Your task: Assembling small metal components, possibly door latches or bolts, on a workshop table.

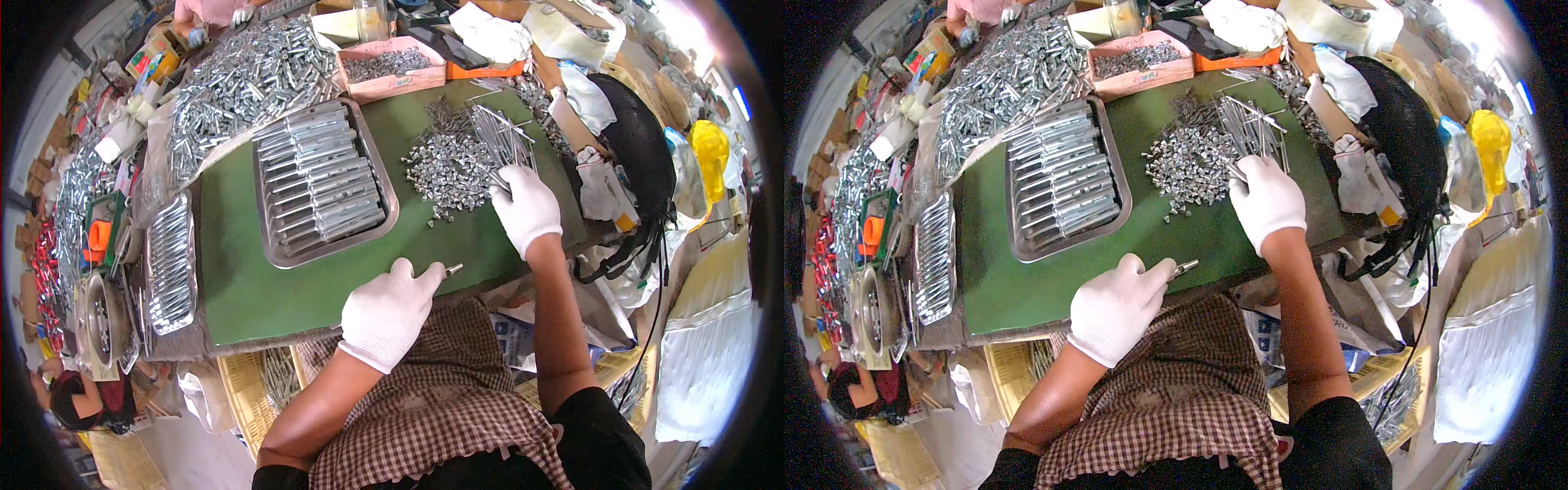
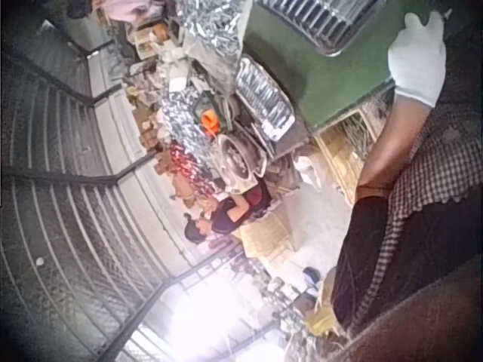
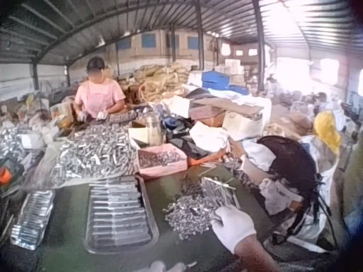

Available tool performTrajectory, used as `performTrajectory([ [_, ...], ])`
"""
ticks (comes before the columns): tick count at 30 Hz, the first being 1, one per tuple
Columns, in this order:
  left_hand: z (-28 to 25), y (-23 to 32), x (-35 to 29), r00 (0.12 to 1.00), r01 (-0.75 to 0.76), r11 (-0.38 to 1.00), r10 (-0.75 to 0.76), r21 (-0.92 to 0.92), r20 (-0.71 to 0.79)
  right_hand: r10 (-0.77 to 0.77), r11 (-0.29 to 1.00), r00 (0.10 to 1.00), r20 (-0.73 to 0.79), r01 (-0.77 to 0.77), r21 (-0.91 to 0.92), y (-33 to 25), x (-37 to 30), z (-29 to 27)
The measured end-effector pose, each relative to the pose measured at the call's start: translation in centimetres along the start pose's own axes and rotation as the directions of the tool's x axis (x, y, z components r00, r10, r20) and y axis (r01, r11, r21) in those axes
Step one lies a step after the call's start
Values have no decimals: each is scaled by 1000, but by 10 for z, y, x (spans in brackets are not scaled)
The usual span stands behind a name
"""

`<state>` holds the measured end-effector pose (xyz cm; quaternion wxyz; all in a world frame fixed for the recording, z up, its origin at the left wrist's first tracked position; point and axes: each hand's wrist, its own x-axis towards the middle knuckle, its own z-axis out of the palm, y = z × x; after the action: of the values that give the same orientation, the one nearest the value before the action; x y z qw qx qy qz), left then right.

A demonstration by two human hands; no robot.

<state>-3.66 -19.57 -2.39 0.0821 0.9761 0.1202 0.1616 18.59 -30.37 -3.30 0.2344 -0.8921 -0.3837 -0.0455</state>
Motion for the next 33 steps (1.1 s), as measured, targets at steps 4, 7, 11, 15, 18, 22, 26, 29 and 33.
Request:
performTrajectory([
  [4, 1, 0, 0, 999, 29, 999, -30, 25, 38, -184, 903, 982, 51, 149, 403, -25, -33, -14],
  [7, -1, 0, 1, 998, 28, 999, -30, 29, 63, -345, 859, 928, 139, 253, 445, -35, -53, -13],
  [11, -4, 1, 2, 996, 24, 1000, -25, 16, 83, -363, 886, 914, 183, 277, 372, -38, -60, -5],
  [15, -3, 0, 0, 997, 37, 999, -35, -20, 68, -369, 849, 929, 26, 326, 417, -34, -51, 1],
  [18, -3, 0, 1, 999, 13, 1000, -12, -24, 42, -146, 944, 989, -31, 148, 296, -29, -34, 14],
  [22, -3, 1, 2, 999, 16, 1000, -15, -12, 42, -98, 991, 995, 37, 94, 96, -39, -24, 22],
  [26, -4, 1, 2, 998, 36, 999, -34, -34, 49, -172, 950, 985, 33, 157, 270, -34, -35, 11],
  [29, -2, 0, 0, 999, 25, 999, -25, -36, 23, -257, 877, 965, 56, 208, 432, -33, -53, -1],
  [33, -5, 1, 2, 995, 31, 999, -29, -22, 96, -315, 864, 943, 105, 240, 442, -36, -65, -4],
])
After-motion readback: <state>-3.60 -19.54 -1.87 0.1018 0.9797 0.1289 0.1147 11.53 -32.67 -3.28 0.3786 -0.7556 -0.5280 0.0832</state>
